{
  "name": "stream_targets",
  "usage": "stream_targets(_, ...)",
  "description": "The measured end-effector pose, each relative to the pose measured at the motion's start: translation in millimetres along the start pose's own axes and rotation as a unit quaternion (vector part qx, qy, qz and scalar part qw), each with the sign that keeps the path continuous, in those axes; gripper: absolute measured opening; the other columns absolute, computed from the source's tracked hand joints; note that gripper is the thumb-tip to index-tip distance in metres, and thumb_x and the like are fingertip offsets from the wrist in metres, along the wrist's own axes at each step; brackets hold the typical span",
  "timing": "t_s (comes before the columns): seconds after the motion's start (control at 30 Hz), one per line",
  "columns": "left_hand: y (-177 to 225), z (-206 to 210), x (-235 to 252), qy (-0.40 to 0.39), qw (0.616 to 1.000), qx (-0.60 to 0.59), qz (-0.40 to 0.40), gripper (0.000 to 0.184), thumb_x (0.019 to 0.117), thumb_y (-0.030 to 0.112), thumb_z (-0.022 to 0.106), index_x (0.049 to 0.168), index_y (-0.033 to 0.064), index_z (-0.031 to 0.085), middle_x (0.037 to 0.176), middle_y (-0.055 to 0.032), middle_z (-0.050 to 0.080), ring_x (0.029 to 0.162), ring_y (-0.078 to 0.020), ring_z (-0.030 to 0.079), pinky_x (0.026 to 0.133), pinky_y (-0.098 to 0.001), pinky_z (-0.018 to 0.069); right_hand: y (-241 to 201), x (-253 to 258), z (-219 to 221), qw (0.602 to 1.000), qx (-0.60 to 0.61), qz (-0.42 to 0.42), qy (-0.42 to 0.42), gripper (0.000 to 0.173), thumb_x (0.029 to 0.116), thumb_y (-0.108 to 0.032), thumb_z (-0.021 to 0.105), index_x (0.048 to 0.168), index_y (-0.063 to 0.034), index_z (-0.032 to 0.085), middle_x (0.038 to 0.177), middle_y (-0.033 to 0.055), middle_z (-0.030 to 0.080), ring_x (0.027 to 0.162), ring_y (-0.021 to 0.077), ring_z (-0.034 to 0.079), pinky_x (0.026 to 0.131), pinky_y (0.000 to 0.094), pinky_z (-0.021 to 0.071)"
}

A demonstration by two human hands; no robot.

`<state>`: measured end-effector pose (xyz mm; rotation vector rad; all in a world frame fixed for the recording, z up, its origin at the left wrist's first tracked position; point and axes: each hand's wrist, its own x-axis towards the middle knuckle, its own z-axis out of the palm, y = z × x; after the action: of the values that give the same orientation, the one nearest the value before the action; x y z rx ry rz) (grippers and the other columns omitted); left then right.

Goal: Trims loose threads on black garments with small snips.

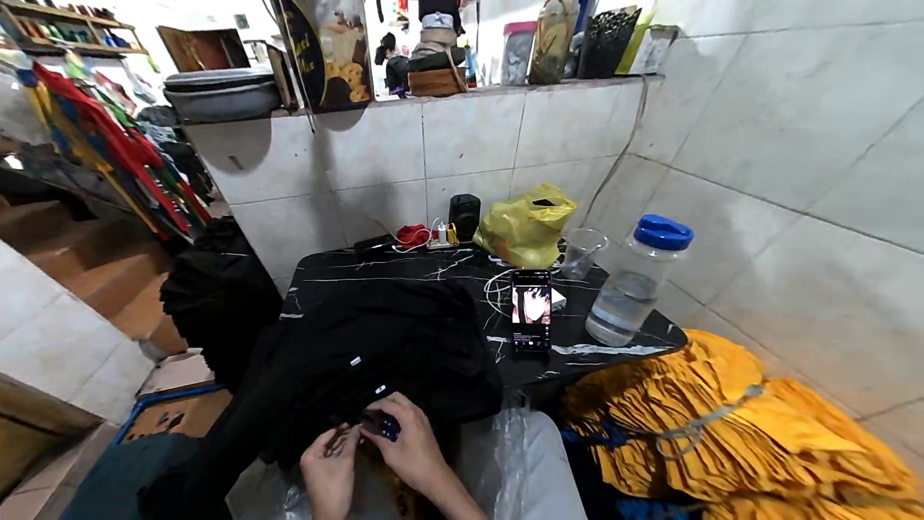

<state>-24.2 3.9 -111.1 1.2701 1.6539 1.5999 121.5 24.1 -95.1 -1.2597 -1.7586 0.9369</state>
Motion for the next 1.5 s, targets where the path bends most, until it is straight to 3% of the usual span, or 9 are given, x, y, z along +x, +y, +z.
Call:
stream_targets(0.2,6,-19,3,-0.057,0.977,0.153,0.138,0.02,0.0977,0.02,0.066,0.097,0.0011,0.074,0.083,-0.005,0.074,0.074,-0.0105,0.072,0.071,-0.0293,0.061,17,3,-12,0.999,-0.038,-0.021,0.007,0.026,0.0892,-0.004,0.062,0.11,-0.0101,0.076,0.112,0.0046,0.072,0.103,0.018,0.069,0.091,0.0424,0.0573)
stream_targets(0.4,8,-36,-1,-0.233,0.951,0.101,0.179,0.013,0.0971,0.019,0.068,0.097,0.006,0.073,0.089,0.0012,0.074,0.08,-0.0062,0.071,0.075,-0.0263,0.0623,19,19,-26,0.999,0.03,0.009,-0.037,0.021,0.1002,-0.022,0.063,0.111,-0.0059,0.071,0.104,0.0084,0.072,0.099,0.0165,0.068,0.093,0.0374,0.0545)
stream_targets(0.57,9,-25,8,-0.155,0.962,0.148,0.169,0.056,0.0865,0.028,0.081,0.136,0.0114,0.061,0.096,-0.0004,0.073,0.071,-0.009,0.069,0.06,-0.0271,0.0597,18,15,-22,0.999,0.004,-0.011,-0.035,0.021,0.0971,-0.016,0.064,0.112,-0.0058,0.074,0.111,0.0099,0.071,0.107,0.0201,0.067,0.098,0.0411,0.0541)
stream_targets(0.67,12,-20,22,-0.088,0.951,0.239,0.178,0.023,0.0922,0.022,0.069,0.114,0.0157,0.075,0.087,-0.0015,0.075,0.067,-0.0134,0.071,0.061,-0.0358,0.0608,1,-1,-24,0.986,-0.155,0.019,-0.053,0.03,0.0924,-0.013,0.063,0.12,-0.0153,0.075,0.118,0.0103,0.067,0.096,0.0232,0.068,0.086,0.0431,0.0579)
stream_targets(0.8,40,-10,37,-0.071,0.993,0.057,0.069,0.013,0.0922,0.004,0.067,0.104,0.0053,0.071,0.074,-0.0021,0.073,0.054,-0.0121,0.07,0.047,-0.0284,0.0621,-31,-22,-50,0.925,-0.349,0.13,-0.082,0.035,0.0907,-0.013,0.065,0.125,-0.0152,0.072,0.138,0.0166,0.06,0.087,0.0345,0.072,0.077,0.0528,0.0601)
stream_targets(1.1,41,10,55,-0.08,0.988,-0.118,0.059,0.019,0.1047,0.001,0.05,0.123,0.0017,0.055,0.083,-0.0134,0.076,0.071,-0.0265,0.077,0.069,-0.0365,0.0669,13,-7,-108,0.937,-0.284,0.017,0.203,0.038,0.0789,-0.016,0.082,0.116,-0.0132,0.073,0.101,0.0094,0.069,0.077,0.0271,0.069,0.064,0.0493,0.0582)
stream_targets(1.27,29,7,48,-0.121,0.983,0.009,0.14,0.019,0.0922,0.004,0.072,0.111,0.0071,0.068,0.102,-0.002,0.074,0.091,-0.0132,0.074,0.083,-0.0309,0.0642,18,-4,-85,0.906,-0.272,-0.02,0.324,0.02,0.0749,-0.007,0.075,0.094,-0.0078,0.07,0.074,0.0066,0.069,0.062,0.0242,0.068,0.053,0.0462,0.0543)
stream_targets(1.37,20,10,43,-0.137,0.954,0.135,0.228,0.026,0.0875,0.011,0.076,0.113,0.012,0.072,0.114,-0.0007,0.071,0.096,-0.0098,0.07,0.083,-0.0264,0.0609,15,-7,-73,0.91,-0.266,-0.009,0.318,0.016,0.0837,-0.021,0.076,0.092,-0.0086,0.075,0.072,0.0053,0.071,0.063,0.023,0.069,0.056,0.0458,0.0564)
stream_targets(1.5,7,22,36,-0.101,0.904,0.259,0.324,0.03,0.0879,0.017,0.072,0.118,0.0179,0.074,0.119,-0.0109,0.065,0.108,-0.0253,0.065,0.092,-0.0391,0.0573,5,-10,-63,0.932,-0.235,0.008,0.274,0.023,0.0868,-0.02,0.073,0.107,-0.0108,0.078,0.088,0.0047,0.077,0.077,0.0213,0.074,0.069,0.0447,0.0618)
